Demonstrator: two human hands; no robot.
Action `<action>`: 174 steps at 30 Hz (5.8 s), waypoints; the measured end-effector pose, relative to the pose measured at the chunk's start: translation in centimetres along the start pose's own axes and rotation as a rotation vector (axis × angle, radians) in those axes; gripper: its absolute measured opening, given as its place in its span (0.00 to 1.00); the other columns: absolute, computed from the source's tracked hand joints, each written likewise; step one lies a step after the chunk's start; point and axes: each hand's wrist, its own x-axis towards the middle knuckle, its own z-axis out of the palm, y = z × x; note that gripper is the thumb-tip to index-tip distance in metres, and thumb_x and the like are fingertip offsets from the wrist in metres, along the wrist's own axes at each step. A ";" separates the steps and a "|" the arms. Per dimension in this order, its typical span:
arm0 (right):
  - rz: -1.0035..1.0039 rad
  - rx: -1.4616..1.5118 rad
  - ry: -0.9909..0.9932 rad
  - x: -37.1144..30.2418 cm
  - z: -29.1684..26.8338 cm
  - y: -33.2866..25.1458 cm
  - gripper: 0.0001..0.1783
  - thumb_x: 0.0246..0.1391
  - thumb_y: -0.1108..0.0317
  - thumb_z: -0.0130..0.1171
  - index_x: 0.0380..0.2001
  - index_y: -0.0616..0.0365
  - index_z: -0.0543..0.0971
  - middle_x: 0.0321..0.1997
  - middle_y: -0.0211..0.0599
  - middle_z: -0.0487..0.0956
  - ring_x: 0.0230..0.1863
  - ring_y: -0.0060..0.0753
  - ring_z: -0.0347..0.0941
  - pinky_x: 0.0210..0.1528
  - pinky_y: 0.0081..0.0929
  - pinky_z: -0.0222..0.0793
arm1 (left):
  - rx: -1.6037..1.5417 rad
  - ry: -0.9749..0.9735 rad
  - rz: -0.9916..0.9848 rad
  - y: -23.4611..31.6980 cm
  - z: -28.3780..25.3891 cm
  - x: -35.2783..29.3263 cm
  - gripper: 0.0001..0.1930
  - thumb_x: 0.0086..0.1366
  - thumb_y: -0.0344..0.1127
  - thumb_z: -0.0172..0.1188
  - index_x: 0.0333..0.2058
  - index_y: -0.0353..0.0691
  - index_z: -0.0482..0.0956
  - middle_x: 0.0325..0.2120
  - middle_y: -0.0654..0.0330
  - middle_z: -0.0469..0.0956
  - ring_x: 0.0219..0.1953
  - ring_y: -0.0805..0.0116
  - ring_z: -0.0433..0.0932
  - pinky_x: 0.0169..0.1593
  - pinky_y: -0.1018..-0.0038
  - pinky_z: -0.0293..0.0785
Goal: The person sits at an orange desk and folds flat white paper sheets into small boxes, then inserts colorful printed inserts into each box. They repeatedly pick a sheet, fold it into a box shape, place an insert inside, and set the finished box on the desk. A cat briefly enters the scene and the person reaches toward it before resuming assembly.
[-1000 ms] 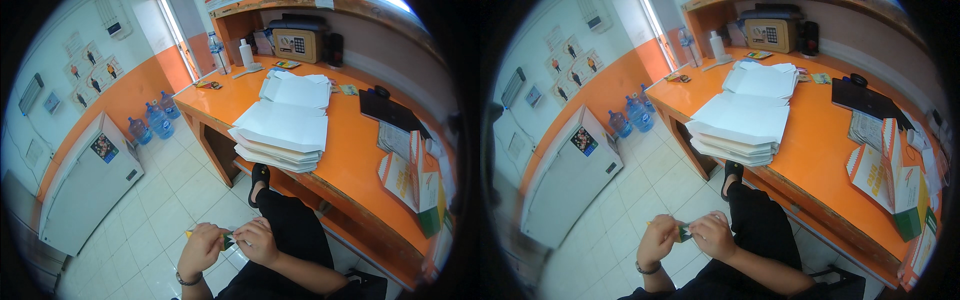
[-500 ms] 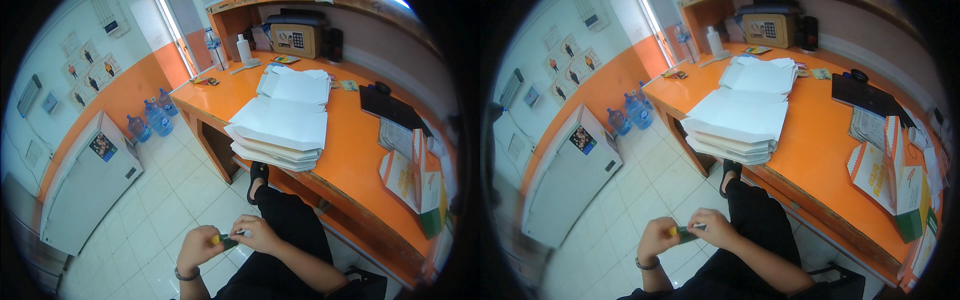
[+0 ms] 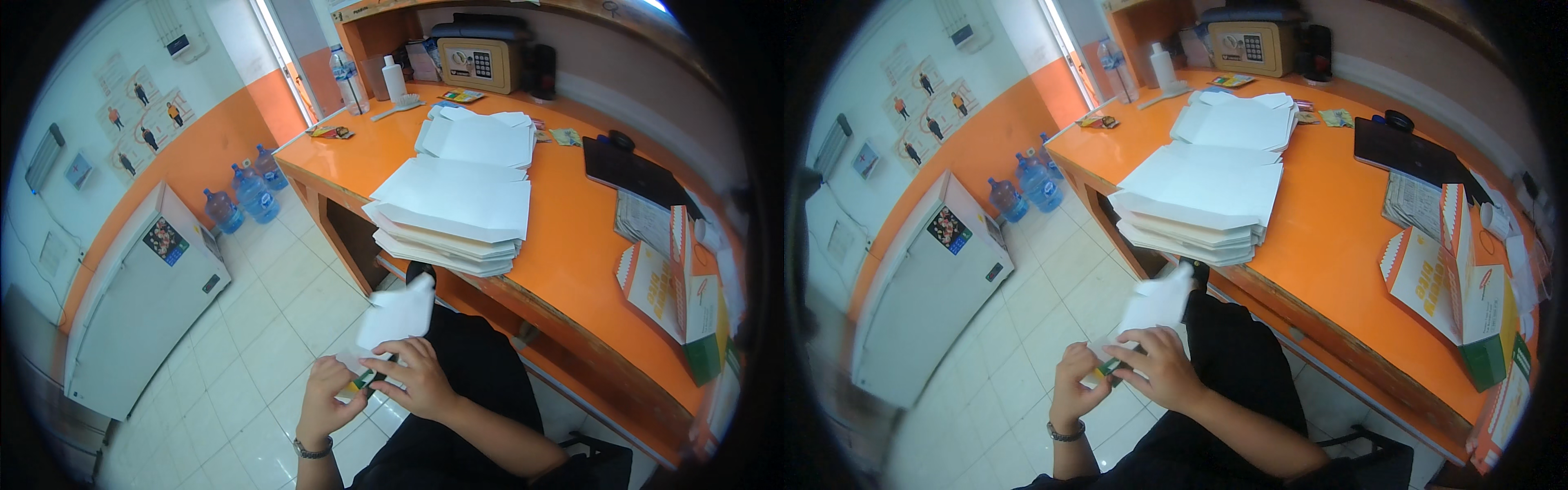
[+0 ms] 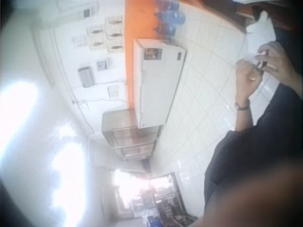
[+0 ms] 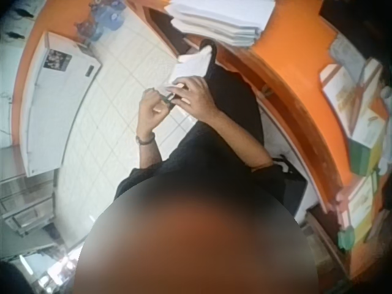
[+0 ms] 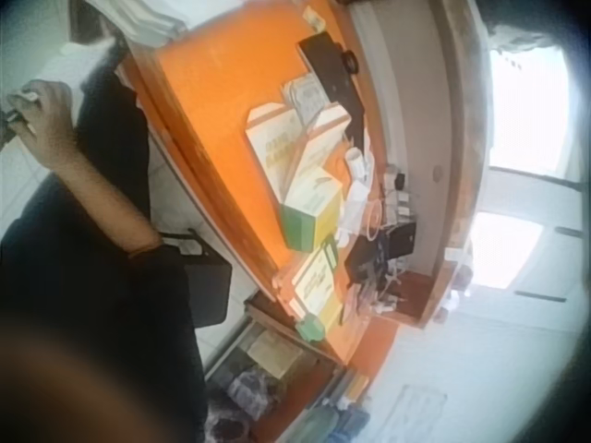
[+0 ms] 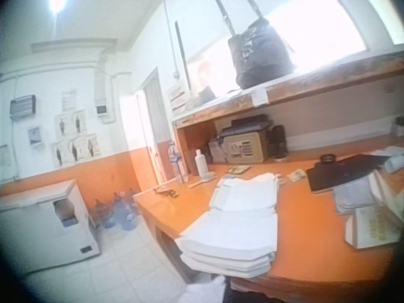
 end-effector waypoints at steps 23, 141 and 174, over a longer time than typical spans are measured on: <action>0.469 0.471 0.049 -0.5 1.0 1.0 0.28 0.50 0.62 0.66 0.52 0.59 0.69 0.47 0.43 0.74 0.42 0.38 0.74 0.42 0.30 0.71 | 0.308 0.345 0.025 1.4 3.1 -1.9 0.06 0.47 0.26 0.68 0.26 0.38 0.80 0.21 0.59 0.78 0.22 0.61 0.76 0.25 0.71 0.68; -0.190 -0.169 0.219 0.3 -0.6 1.3 0.06 0.39 0.73 0.69 0.24 0.53 0.83 0.27 0.25 0.78 0.30 0.29 0.74 0.36 0.30 0.65 | -0.277 0.281 -0.493 -0.5 1.4 -1.1 0.04 0.57 0.27 0.64 0.29 0.31 0.81 0.23 0.55 0.82 0.24 0.70 0.78 0.30 0.76 0.72; 0.217 0.332 0.250 -0.6 0.6 1.0 0.05 0.49 0.76 0.64 0.24 0.63 0.78 0.23 0.34 0.75 0.21 0.21 0.72 0.22 0.18 0.65 | -0.032 0.508 -0.203 2.2 8.5 -0.5 0.07 0.57 0.22 0.61 0.36 0.30 0.81 0.27 0.50 0.81 0.27 0.60 0.80 0.32 0.75 0.72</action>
